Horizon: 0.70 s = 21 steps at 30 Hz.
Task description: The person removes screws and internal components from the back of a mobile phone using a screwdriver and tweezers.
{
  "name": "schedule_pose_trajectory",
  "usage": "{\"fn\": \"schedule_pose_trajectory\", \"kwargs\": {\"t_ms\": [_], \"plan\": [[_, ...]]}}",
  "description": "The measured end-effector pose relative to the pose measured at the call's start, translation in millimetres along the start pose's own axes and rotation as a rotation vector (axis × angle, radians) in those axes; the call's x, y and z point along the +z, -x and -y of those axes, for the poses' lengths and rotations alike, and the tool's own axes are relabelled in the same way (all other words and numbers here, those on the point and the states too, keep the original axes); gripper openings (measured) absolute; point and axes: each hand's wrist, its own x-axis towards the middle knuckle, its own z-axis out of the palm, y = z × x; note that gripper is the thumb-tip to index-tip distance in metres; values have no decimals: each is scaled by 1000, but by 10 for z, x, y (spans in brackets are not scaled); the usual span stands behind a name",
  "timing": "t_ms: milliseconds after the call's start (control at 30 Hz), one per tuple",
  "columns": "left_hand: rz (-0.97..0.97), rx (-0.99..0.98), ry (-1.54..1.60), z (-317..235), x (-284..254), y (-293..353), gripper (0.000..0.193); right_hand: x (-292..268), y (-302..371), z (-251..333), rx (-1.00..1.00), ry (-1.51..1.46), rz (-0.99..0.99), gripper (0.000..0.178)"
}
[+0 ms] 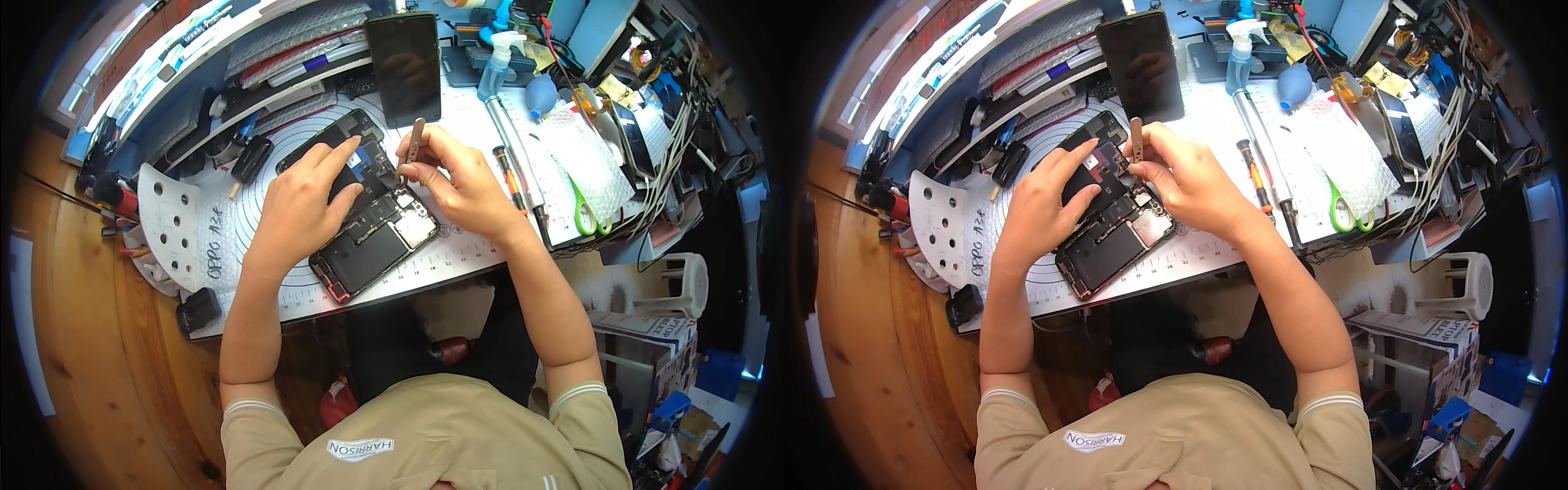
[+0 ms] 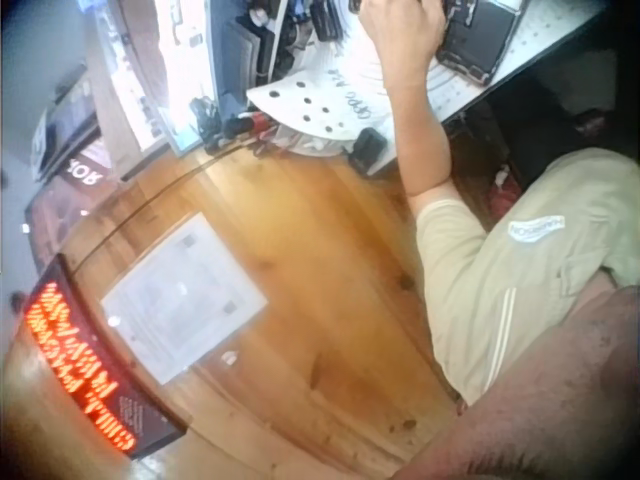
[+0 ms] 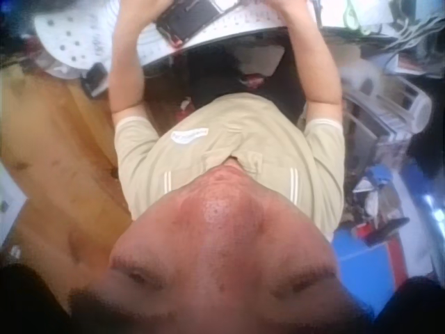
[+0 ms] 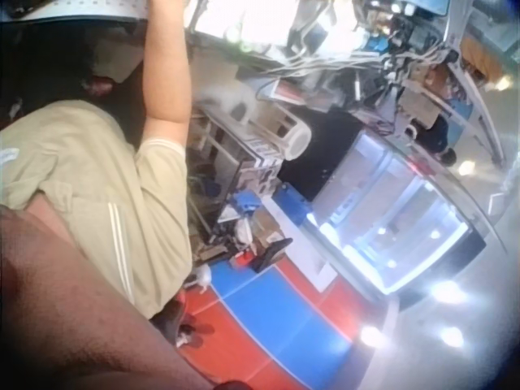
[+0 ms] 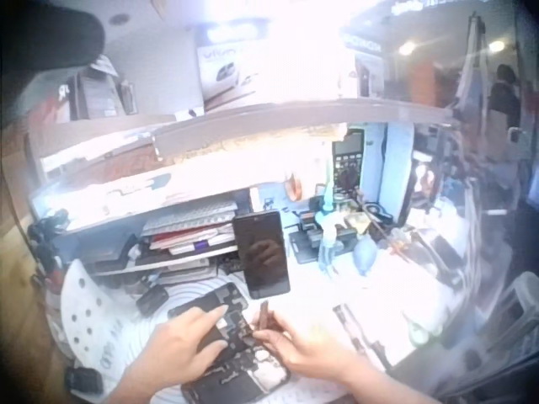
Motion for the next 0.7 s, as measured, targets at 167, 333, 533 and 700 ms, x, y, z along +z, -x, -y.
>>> {"fn": "schedule_pose_trajectory", "kwargs": {"t_ms": [167,333,533,700], "plan": [[28,-17,39,8,-13,-65,57,10,84,-20,-68,70,-87,18],[81,28,58,-43,-63,-227,55,-1,110,-23,-90,120,-110,19],[183,53,81,-53,16,-429,43,44,111,-81,-123,116,-57,20],[132,181,111,-19,151,-474,34,84,100,-72,-275,170,-128,17]]}}
